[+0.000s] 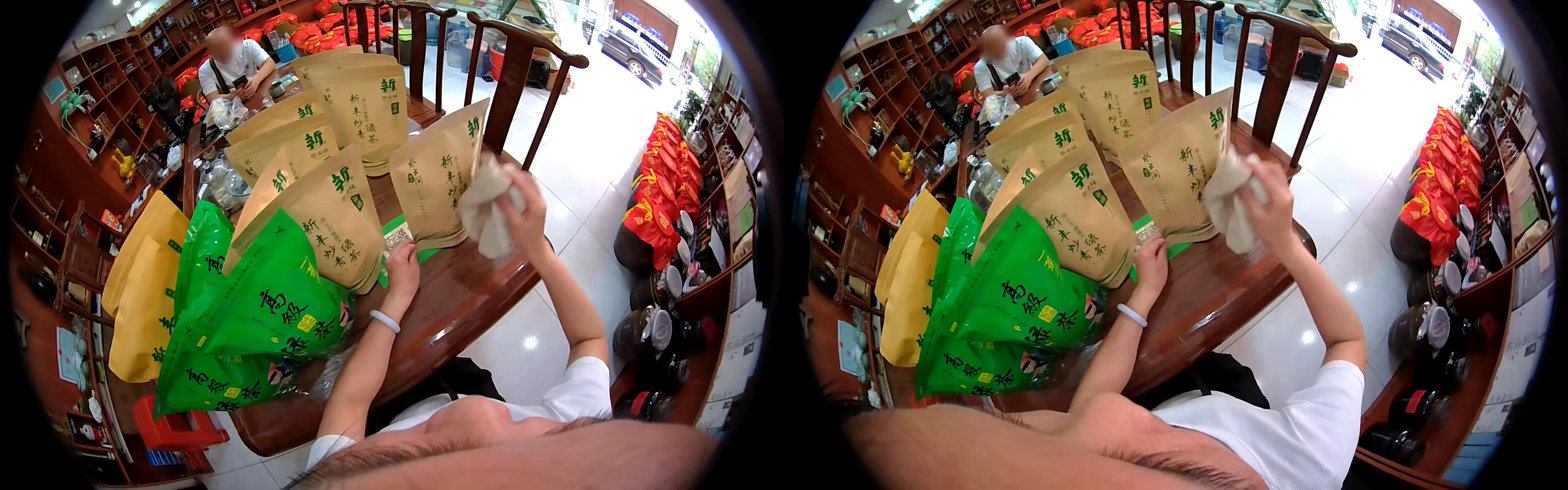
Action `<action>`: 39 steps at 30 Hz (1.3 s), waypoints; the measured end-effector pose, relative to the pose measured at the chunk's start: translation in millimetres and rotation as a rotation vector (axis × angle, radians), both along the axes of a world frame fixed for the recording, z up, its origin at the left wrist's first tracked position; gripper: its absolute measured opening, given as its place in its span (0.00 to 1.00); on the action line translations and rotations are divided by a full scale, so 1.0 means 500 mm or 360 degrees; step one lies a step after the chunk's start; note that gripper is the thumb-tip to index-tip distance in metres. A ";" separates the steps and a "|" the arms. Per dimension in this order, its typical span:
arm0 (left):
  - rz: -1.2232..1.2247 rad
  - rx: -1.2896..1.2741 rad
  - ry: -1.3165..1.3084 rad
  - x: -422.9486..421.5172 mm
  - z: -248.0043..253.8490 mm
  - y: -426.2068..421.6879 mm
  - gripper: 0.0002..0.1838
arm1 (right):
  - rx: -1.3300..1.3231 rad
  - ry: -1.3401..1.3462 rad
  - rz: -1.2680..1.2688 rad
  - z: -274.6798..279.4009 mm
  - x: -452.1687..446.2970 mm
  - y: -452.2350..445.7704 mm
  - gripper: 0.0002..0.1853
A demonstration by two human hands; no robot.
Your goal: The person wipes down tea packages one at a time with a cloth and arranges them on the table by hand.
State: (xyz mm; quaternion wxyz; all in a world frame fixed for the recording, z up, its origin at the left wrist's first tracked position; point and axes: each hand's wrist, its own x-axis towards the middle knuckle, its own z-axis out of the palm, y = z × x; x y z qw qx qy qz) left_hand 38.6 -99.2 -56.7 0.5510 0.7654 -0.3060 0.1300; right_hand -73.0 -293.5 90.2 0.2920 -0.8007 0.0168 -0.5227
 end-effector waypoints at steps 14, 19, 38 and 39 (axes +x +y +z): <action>0.0050 0.0053 -0.0111 -0.003 0.003 0.002 0.05 | -0.0066 0.0315 0.0325 -0.039 0.055 0.001 0.22; 0.0034 0.0023 -0.0098 -0.005 0.009 0.000 0.05 | -0.0214 0.0755 0.0269 -0.151 -0.015 -0.008 0.17; 0.0048 0.0003 -0.0026 -0.006 0.020 0.002 0.05 | -0.0356 0.0592 0.0275 -0.188 0.007 0.138 0.17; 0.0049 0.0006 -0.0030 -0.006 0.020 0.002 0.05 | -0.0384 0.0629 0.0288 -0.187 0.008 0.140 0.17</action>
